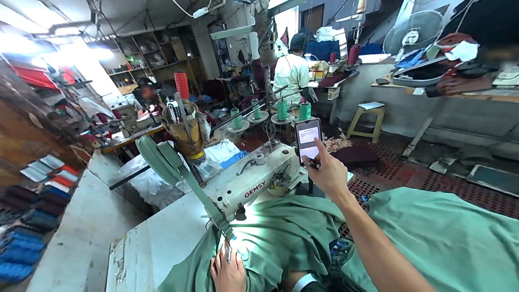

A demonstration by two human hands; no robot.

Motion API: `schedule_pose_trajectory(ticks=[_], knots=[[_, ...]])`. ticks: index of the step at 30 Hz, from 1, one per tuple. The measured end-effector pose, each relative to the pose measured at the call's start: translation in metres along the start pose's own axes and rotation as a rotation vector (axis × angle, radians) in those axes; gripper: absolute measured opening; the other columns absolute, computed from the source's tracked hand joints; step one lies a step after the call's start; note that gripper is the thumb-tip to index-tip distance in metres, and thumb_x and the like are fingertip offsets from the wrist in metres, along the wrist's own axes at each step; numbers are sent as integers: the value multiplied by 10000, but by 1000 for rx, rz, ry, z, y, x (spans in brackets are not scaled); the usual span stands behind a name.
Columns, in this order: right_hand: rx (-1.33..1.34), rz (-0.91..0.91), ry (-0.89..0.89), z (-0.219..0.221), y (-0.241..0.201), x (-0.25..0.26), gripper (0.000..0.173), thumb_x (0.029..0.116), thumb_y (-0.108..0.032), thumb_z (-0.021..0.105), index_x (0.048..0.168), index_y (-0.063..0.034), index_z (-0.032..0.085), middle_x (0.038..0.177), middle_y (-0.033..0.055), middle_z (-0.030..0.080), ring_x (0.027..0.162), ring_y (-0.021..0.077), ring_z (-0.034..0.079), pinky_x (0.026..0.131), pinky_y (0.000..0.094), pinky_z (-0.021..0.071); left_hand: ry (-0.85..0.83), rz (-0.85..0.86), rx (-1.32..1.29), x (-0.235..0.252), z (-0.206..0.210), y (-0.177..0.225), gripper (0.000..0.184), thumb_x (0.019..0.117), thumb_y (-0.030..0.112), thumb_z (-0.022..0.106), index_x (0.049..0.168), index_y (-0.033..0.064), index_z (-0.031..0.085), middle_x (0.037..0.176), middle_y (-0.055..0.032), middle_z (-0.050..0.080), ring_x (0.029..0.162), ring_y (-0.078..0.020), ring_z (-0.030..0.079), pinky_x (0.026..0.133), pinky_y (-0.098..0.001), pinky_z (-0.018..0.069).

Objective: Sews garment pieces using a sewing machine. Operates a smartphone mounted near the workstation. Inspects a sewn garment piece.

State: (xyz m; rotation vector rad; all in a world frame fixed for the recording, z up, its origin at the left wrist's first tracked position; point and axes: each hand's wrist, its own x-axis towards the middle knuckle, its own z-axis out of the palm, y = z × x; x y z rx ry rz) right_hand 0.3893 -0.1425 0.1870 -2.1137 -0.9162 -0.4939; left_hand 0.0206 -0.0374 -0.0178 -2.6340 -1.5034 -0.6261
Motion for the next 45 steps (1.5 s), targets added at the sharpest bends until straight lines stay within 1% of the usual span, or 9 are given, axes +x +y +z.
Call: schedule_pose_trajectory(ticks=[6, 10, 13, 18, 23, 25, 37, 41, 45], knots=[[155, -189, -39, 9, -35, -55, 558, 1033, -375, 580, 1477, -41, 534, 862, 129, 719, 691, 297, 686, 612, 526, 569, -70, -27, 12, 5, -9, 3, 429, 1056, 381, 380, 1303, 255, 708, 1555, -44, 508, 1435, -279, 467, 1203, -558, 286], [332, -446, -613, 57, -79, -176, 320, 979, -310, 640, 1250, -177, 745, 962, 69, 748, 757, 228, 724, 657, 489, 618, -176, -67, -38, 6, -18, 5, 422, 1058, 383, 393, 1338, 261, 684, 1579, -17, 479, 1468, -266, 417, 1224, -562, 244], [129, -369, -996, 97, -79, -216, 371, 961, -295, 646, 1323, -241, 709, 1245, 82, 725, 1071, 306, 719, 877, 585, 584, -253, -103, -87, 8, -31, 11, 415, 1046, 359, 425, 1365, 245, 665, 1607, -9, 440, 1498, -255, 369, 1234, -572, 217], [28, -274, -981, 120, -95, -177, 400, 956, -159, 621, 1341, -59, 656, 1274, 277, 661, 1129, 512, 649, 881, 744, 496, -281, -145, -145, 7, -28, 6, 422, 1063, 389, 402, 1393, 274, 637, 1634, 12, 397, 1526, -224, 320, 1253, -582, 172], [12, -508, -1077, 127, -135, -207, 536, 942, -167, 606, 1475, -129, 571, 1350, 250, 640, 1111, 474, 674, 868, 691, 532, -270, -77, -220, 4, -24, 0, 466, 937, 274, 626, 1401, 232, 629, 1622, -58, 405, 1529, -273, 300, 1237, -620, 158], [-67, -499, -1021, 138, -141, -219, 550, 931, -174, 609, 1477, -129, 557, 1328, 252, 647, 1071, 466, 691, 830, 655, 551, -311, -56, -200, 7, -27, -3, 428, 957, 299, 591, 1374, 216, 641, 1642, -53, 368, 1543, -259, 267, 1244, -603, 144], [181, -732, -620, 179, -111, -216, 481, 720, -41, 746, 1187, -157, 758, 1060, 114, 767, 858, 380, 746, 639, 631, 562, -218, 36, -271, 26, -21, -22, 293, 955, 338, 610, 1209, 258, 733, 1568, -17, 475, 1506, -232, 343, 1240, -580, 193], [179, -749, -712, 189, -112, -200, 323, 817, -122, 748, 1138, -115, 772, 1052, 148, 763, 956, 390, 738, 763, 650, 570, -161, -32, -207, 31, -20, -13, 339, 910, 337, 660, 1238, 283, 728, 1496, -15, 554, 1456, -256, 419, 1205, -599, 265], [194, -781, -722, 197, -107, -190, 272, 890, -204, 676, 1125, -102, 766, 1083, 133, 761, 1014, 358, 733, 833, 601, 580, -210, -316, -102, 40, -34, 22, 347, 914, 306, 655, 1251, 285, 735, 1468, -121, 558, 1372, -360, 480, 1135, -633, 305]])
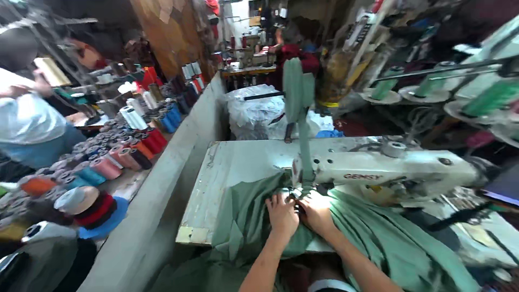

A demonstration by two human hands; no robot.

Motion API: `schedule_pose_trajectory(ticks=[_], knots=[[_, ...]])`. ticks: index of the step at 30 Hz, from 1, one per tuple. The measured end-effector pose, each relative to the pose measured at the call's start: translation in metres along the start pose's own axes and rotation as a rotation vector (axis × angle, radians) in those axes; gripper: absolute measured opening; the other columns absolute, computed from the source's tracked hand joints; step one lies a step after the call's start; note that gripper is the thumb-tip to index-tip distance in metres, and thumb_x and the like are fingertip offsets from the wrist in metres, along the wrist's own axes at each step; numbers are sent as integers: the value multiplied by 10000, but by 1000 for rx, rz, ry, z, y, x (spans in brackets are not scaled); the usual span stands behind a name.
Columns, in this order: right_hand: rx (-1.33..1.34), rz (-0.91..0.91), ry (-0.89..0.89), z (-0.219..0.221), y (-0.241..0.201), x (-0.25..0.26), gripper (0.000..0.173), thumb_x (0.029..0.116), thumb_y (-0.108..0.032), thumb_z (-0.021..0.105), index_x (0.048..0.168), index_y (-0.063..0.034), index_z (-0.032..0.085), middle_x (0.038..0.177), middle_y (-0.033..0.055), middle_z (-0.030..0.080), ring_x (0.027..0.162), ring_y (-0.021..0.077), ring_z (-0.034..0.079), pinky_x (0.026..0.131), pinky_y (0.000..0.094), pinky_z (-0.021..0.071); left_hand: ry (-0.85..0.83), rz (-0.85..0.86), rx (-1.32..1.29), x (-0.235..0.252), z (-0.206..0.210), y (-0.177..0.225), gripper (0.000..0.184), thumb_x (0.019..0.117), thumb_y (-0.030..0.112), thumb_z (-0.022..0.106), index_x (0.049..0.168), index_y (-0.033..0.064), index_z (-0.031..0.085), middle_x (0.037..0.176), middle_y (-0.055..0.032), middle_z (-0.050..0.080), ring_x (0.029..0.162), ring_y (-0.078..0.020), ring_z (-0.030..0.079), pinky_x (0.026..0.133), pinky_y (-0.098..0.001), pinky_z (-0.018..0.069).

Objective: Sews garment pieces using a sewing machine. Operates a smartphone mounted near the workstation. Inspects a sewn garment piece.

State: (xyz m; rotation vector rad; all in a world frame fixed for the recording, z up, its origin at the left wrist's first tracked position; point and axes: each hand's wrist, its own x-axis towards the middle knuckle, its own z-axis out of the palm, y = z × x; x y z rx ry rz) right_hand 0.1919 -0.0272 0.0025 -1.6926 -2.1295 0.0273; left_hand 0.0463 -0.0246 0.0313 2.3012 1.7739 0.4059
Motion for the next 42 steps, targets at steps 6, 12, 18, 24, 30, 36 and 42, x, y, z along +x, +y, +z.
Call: schedule_pose_trajectory(ticks=[6, 12, 18, 24, 30, 36, 42], knots=[[43, -55, 49, -2, 2, -14, 365, 847, -126, 693, 1197, -212, 748, 1051, 71, 767, 836, 304, 753, 663, 552, 603, 81, -68, 16, -4, 14, -3, 352, 968, 298, 573, 1288, 232, 701, 1348, -55, 647, 1254, -285, 582, 1046, -574, 394], [-43, 45, 28, 0, -5, -20, 449, 858, -82, 666, 1258, -270, 746, 977, 78, 780, 756, 325, 746, 611, 552, 582, 63, 33, 31, -3, 16, -8, 365, 1010, 256, 484, 1299, 274, 705, 1348, -106, 649, 1222, -317, 600, 1036, -575, 391], [-102, 100, 32, 1, -19, -9, 321, 846, -108, 684, 1152, -161, 768, 967, 93, 771, 770, 319, 748, 608, 549, 583, 80, 155, 42, 14, 12, -26, 322, 975, 293, 553, 1241, 263, 732, 1282, -102, 662, 1204, -312, 604, 1023, -572, 416], [-117, 362, -407, -18, -58, 18, 481, 977, -163, 569, 1449, -72, 562, 1324, 207, 652, 1170, 392, 666, 890, 592, 560, 9, 472, -62, 82, 4, -75, 327, 1040, 418, 488, 1160, 262, 749, 1250, -79, 666, 1212, -281, 592, 1046, -523, 433], [-57, 387, -313, -22, -64, 14, 357, 971, -137, 559, 1299, -36, 653, 1285, 205, 672, 1140, 382, 684, 867, 580, 576, 7, 405, 2, 119, -4, -73, 305, 1006, 400, 538, 1144, 242, 759, 1270, -76, 655, 1238, -283, 577, 1090, -540, 398], [96, 295, -319, -27, -46, 0, 318, 938, -115, 596, 1245, -51, 650, 1174, 185, 711, 1047, 388, 706, 837, 608, 562, 233, 197, -568, 58, -10, -44, 205, 982, 145, 637, 1105, 13, 734, 1071, -111, 737, 995, -204, 713, 925, -409, 584], [136, 128, -295, -21, -4, 4, 316, 964, -204, 620, 1263, -126, 686, 1161, 161, 723, 1079, 368, 695, 895, 624, 537, 159, 352, -371, 73, 8, -78, 280, 998, 254, 608, 1152, 71, 755, 1153, -121, 741, 1135, -304, 680, 1045, -510, 508]])
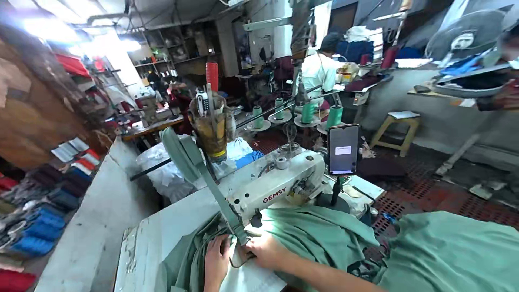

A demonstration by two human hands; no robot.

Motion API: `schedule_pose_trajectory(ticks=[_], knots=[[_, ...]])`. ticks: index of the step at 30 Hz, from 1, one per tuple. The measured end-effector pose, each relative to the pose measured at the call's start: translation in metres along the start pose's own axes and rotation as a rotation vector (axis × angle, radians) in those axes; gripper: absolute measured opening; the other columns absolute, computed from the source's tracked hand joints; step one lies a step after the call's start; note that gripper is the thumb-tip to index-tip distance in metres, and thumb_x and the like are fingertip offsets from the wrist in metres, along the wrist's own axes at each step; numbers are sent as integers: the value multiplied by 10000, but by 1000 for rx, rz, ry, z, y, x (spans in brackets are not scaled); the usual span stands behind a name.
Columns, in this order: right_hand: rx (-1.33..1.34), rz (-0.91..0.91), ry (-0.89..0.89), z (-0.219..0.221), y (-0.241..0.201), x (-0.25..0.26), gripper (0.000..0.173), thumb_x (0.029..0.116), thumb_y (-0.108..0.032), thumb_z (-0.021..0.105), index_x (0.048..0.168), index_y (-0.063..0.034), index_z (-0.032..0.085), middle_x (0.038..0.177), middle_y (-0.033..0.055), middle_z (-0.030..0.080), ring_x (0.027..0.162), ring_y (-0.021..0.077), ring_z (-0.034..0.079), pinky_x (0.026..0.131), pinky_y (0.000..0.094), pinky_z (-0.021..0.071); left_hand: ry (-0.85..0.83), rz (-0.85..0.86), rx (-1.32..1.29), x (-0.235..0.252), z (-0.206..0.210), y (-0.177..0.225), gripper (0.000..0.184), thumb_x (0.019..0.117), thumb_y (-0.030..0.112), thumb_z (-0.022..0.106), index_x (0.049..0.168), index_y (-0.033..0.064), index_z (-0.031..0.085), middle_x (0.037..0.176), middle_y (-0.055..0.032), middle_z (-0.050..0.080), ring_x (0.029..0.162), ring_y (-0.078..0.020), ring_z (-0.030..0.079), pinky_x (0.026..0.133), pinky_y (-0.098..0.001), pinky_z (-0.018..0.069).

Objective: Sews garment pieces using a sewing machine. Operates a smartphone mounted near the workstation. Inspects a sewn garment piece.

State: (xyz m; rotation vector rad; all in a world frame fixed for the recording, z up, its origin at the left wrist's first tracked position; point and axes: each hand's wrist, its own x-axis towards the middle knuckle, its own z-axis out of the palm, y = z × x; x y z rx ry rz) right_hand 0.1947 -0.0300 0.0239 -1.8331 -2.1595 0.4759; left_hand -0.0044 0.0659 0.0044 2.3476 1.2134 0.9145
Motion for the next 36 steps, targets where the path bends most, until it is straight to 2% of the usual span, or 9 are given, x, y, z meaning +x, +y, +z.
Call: schedule_pose_trajectory(ticks=[5, 9, 14, 16, 23, 26, 28, 31, 36], knots=[[75, 302, 5, -49, 31, 8, 583, 1008, -520, 539, 1260, -3, 633, 1199, 247, 683, 1147, 421, 662, 958, 638, 512, 37, 95, 44, 39, 3, -17, 361, 1028, 295, 505, 1103, 47, 757, 1139, -148, 736, 1139, -361, 661, 1004, -602, 478], [38, 148, 37, -36, 29, 16, 437, 1046, -319, 514, 1363, -44, 633, 1328, 266, 628, 1289, 400, 586, 1093, 557, 461, -83, -106, 243, 61, 6, -4, 394, 885, 277, 684, 1261, 166, 724, 1435, -144, 569, 1351, -380, 495, 1093, -636, 374], [447, 180, 383, -21, 24, 35, 473, 914, -327, 712, 1240, 13, 669, 1192, 165, 714, 1166, 198, 666, 1061, 351, 507, -5, -175, 231, 73, 12, -4, 227, 890, 200, 696, 1099, 170, 782, 1334, -138, 630, 1289, -369, 545, 1070, -611, 408], [486, 288, 177, -37, 5, 37, 442, 988, -226, 635, 1328, 54, 605, 1303, 194, 656, 1225, 188, 613, 1090, 310, 451, 1, -172, 127, 80, 9, 3, 227, 924, 208, 682, 1102, 105, 779, 1308, -172, 649, 1268, -377, 572, 1074, -582, 442], [-38, 254, -107, -9, 15, 51, 466, 1047, -316, 537, 1377, 5, 615, 1411, 273, 590, 1371, 406, 523, 1159, 587, 358, -46, -170, -18, 72, 7, -9, 243, 946, 284, 682, 1126, 155, 781, 1297, -95, 675, 1270, -287, 586, 1106, -495, 457], [-77, 103, 266, -4, 14, 8, 405, 997, -333, 581, 1256, -55, 723, 1071, 255, 742, 996, 461, 722, 826, 684, 547, -7, -180, -43, 49, 5, -3, 295, 1019, 338, 586, 1168, 135, 738, 1193, -79, 711, 1167, -254, 637, 1048, -478, 485], [164, 179, 250, -10, 4, -37, 445, 1000, -383, 622, 1203, 2, 714, 1002, 266, 727, 929, 461, 710, 810, 683, 539, 15, -269, -184, 20, -6, 11, 367, 1046, 377, 540, 1186, 76, 697, 1067, -113, 738, 1016, -244, 711, 941, -489, 561], [556, 281, 262, 2, -13, -93, 501, 1054, -397, 551, 993, 79, 696, 792, 168, 656, 711, 245, 629, 695, 470, 539, -6, -342, -269, -46, -21, 41, 403, 1050, 370, 533, 1158, 14, 685, 973, -157, 729, 906, -261, 719, 865, -477, 580], [539, -126, -69, -3, -47, -91, 330, 1052, -122, 441, 1279, -38, 666, 830, 129, 684, 709, 243, 654, 697, 478, 561, -84, -463, -325, -168, -44, 91, 437, 1047, 421, 548, 1189, 32, 687, 969, -145, 732, 902, -256, 719, 856, -483, 581]])
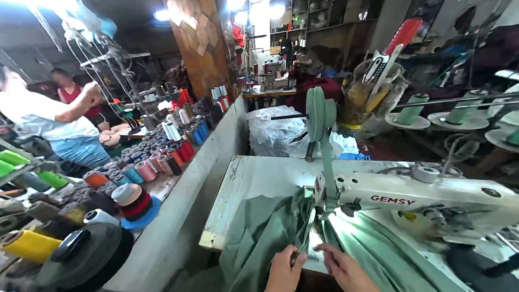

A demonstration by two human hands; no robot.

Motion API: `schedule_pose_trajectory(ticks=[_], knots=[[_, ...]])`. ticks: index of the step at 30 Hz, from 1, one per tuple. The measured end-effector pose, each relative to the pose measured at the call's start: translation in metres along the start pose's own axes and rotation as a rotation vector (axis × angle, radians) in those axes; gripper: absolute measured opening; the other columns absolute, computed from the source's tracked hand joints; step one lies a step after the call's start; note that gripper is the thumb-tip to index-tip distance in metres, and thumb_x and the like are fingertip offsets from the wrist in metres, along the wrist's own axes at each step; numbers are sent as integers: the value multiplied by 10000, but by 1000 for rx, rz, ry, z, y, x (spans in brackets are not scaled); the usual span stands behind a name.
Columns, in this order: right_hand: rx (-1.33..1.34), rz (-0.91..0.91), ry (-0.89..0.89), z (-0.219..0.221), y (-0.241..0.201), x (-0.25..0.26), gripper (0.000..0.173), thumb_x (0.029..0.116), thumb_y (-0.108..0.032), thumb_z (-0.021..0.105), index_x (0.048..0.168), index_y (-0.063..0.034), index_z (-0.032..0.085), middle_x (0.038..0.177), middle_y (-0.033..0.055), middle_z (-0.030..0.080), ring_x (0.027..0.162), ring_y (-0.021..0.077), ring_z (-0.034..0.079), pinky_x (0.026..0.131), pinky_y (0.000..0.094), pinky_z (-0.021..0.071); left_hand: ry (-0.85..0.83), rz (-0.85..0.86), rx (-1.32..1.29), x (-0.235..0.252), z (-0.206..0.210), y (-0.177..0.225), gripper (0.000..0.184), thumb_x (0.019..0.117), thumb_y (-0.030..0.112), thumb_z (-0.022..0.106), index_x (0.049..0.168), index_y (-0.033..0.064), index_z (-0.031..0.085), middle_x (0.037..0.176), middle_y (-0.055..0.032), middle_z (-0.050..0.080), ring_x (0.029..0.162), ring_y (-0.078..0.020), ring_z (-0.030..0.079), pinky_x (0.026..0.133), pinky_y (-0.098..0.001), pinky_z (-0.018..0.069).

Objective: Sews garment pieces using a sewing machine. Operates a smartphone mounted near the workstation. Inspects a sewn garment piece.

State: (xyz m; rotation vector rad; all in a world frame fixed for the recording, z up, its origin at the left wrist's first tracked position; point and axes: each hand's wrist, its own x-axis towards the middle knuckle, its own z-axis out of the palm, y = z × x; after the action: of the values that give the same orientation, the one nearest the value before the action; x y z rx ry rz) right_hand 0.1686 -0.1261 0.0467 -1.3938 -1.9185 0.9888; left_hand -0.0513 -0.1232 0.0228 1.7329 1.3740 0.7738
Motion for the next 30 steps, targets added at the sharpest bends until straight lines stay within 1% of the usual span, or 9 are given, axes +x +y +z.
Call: schedule_pose_trajectory(ticks=[2, 4, 6, 8, 11, 14, 16, 20, 30], knots=[[-255, -83, -181, 8, -32, 24, 372, 979, -100, 551, 1311, -169, 705, 1040, 127, 753, 919, 313, 723, 833, 585, 574, -80, 37, 57, -44, -10, -1, 380, 1037, 369, 588, 1121, 27, 732, 990, -147, 752, 941, -264, 734, 902, -492, 580], [-528, -83, -516, 28, -64, 36, 382, 941, -173, 641, 1314, -230, 699, 1209, 150, 720, 1116, 392, 680, 913, 682, 515, -174, 197, 140, -82, -33, 8, 305, 1020, 295, 631, 1028, 23, 768, 944, -145, 768, 896, -262, 750, 867, -490, 592], [-593, -136, -871, 59, -76, 25, 294, 943, -162, 690, 1231, -110, 724, 1166, 237, 715, 1102, 485, 660, 879, 751, 484, -206, 464, 68, -110, -74, 28, 216, 980, 205, 689, 930, 14, 777, 855, -112, 763, 801, -183, 742, 787, -388, 611], [-418, -272, -1049, 82, -71, -8, 234, 1023, -120, 601, 1203, -3, 695, 1170, 262, 700, 1118, 471, 660, 939, 708, 484, -178, 652, -65, -132, -128, 47, 207, 977, 248, 705, 914, 65, 776, 825, -32, 746, 797, -81, 705, 796, -272, 586], [-254, -471, -827, 99, -74, -22, 171, 963, -112, 679, 1109, -53, 746, 1102, 204, 727, 1024, 422, 701, 846, 688, 541, 41, 806, -323, -152, -198, 56, 213, 998, 380, 655, 917, 195, 722, 847, 95, 705, 847, -22, 676, 870, -238, 569], [-253, -506, -372, 34, -88, 9, 357, 916, -461, 751, 1015, -118, 766, 1118, 129, 708, 1031, 314, 690, 846, 563, 580, 214, 893, -523, -150, -230, 47, 333, 1062, 449, 476, 953, 246, 715, 890, 120, 711, 895, -43, 692, 893, -272, 569], [-135, -565, -100, -14, -74, 9, 418, 925, -500, 735, 894, -83, 719, 986, 86, 706, 901, 193, 672, 763, 407, 579, 237, 887, -408, -138, -227, 42, 314, 1075, 412, 478, 900, 245, 679, 849, 123, 666, 864, -29, 651, 836, -234, 536], [-27, -576, 87, -76, -62, -34, 365, 944, -409, 736, 820, -78, 647, 711, -16, 595, 620, -7, 500, 548, 161, 406, 175, 914, -342, -103, -194, 49, 352, 1047, 353, 560, 726, 217, 508, 704, 93, 514, 698, -29, 522, 678, -208, 433], [-193, -462, 322, -136, -58, -143, 353, 952, -377, 736, 841, -61, 626, 663, -1, 556, 591, 6, 487, 540, 157, 397, 156, 1136, -525, -30, -131, 117, 273, 1038, 335, 556, 793, 247, 637, 789, 116, 631, 761, -42, 610, 757, -237, 506]])
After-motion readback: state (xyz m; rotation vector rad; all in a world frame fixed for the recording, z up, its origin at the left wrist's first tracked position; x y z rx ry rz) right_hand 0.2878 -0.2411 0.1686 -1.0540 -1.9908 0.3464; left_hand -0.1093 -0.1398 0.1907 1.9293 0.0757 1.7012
